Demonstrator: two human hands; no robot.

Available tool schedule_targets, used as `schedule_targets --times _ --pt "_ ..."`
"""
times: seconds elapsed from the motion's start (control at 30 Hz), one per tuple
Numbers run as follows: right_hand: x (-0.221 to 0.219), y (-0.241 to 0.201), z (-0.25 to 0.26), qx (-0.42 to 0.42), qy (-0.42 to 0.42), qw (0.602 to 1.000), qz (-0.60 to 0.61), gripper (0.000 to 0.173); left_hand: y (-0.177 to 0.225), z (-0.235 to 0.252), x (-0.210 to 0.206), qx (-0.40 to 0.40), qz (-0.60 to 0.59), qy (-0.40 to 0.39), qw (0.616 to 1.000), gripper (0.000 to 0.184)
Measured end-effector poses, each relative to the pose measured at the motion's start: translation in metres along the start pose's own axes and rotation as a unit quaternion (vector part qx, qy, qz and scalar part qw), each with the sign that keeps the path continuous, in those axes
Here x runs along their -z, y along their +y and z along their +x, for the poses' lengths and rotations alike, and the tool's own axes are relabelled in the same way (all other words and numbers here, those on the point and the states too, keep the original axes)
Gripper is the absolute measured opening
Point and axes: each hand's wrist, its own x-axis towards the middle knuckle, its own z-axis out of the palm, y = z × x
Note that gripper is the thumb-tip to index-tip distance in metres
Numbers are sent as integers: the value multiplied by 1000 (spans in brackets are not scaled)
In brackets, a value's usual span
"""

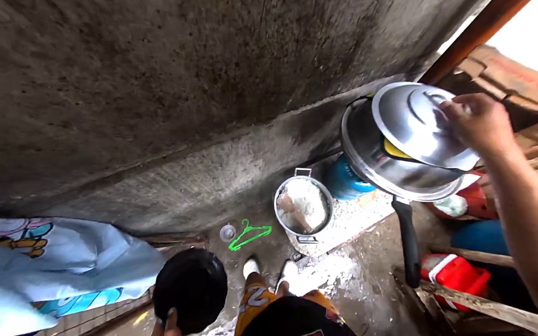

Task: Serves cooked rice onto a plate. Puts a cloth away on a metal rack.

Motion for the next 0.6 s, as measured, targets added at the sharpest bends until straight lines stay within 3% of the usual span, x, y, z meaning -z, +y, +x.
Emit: schedule_targets --times 0.13,0.2,0.27,0.33,0.43,0.53,0.6 --pt "35 -60 -72 157 1 981 -117 59 38 26 -23 -71 49 -68 994 40" --pt "51 -114 -149 225 -83 967 -82 46 52 43 -33 -127 132 -121 976 40" --pt "35 -149 -219 236 -218 947 28 30 59 63 -45 -171 187 -158 954 36" --pt "-32 -163 -262 192 -309 928 87 28 66 77 -60 -177 187 -181 949 35" --pt "-196 -127 -271 32 -456 889 16 35 84 78 -77 -106 123 -193 968 32" --pt "-325 -71 -261 -74 -469 877 -70 41 98 77 -83 -98 79 -197 972 27" --pt "-362 -53 -257 -107 -450 880 -113 46 106 74 -82 -107 65 -196 973 26"
